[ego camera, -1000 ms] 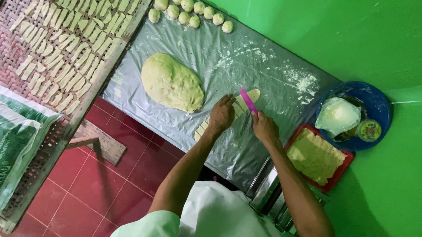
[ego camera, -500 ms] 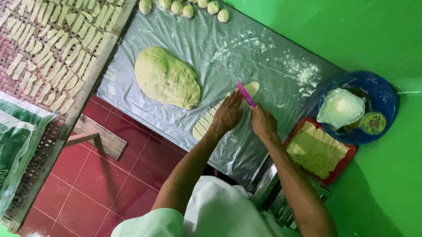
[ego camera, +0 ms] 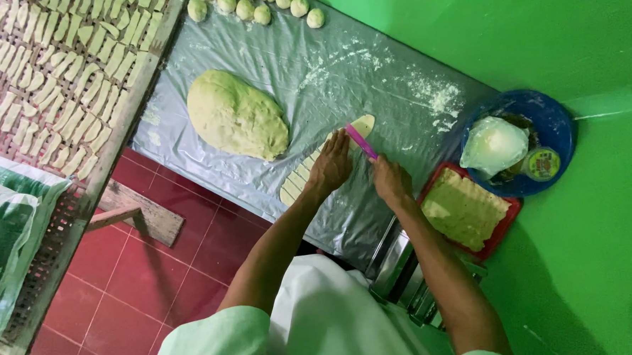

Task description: Cutting flattened dough into strips and processing it through a manual roller

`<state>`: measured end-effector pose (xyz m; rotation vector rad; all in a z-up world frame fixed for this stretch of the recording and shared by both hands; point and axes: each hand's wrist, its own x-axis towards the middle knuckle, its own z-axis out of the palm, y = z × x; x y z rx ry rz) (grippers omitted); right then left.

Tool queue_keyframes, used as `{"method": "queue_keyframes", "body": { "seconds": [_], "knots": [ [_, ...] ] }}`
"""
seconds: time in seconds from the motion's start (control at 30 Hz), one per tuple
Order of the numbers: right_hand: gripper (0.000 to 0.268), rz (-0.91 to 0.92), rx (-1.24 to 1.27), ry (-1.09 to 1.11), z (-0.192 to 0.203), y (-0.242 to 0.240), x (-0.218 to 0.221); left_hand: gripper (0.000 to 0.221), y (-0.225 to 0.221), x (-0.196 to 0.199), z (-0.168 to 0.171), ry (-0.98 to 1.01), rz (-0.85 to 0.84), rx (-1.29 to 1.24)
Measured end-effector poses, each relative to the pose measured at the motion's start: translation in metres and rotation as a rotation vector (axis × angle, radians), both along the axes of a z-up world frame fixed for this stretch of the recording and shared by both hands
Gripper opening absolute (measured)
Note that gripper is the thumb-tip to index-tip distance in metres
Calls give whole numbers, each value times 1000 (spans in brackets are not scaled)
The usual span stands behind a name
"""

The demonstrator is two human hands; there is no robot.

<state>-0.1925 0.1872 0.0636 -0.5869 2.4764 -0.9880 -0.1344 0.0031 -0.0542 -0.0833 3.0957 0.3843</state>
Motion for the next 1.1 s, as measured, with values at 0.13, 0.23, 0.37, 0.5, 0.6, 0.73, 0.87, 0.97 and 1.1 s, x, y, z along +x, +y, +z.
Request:
{"method": "queue_keyframes", "body": {
  "seconds": [0.13, 0.23, 0.37, 0.5, 0.6, 0.73, 0.87, 0.97, 1.1],
  "knots": [
    [41, 53, 7, 96, -29, 10, 3, 72, 2, -1, 3, -6, 22, -12],
    [43, 36, -53, 47, -42, 14, 4, 68, -4, -3, 13, -129, 42, 69],
    [45, 54, 109, 24, -28, 15, 4, 54, -17, -6, 5, 79, 91, 323],
    [59, 42, 325, -139, -63, 25, -5, 54, -26, -4, 10, 132, 191, 438],
    [51, 70, 307, -25, -54, 35, 0, 55, -28, -3, 31, 61, 227, 456],
    [59, 101, 356, 21, -64, 45, 0, 57, -24, 2, 55, 77, 173, 406],
    [44, 131, 284, 228, -56, 41, 7, 63, -17, 3, 59, -20, 47, 191],
    [46, 105, 325, 25, -34, 28, 5, 63, -18, 3, 42, -69, 45, 139],
    [50, 49, 297, -96, -24, 5, 4, 66, -23, 12, 36, -47, 69, 74]
  ]
}}
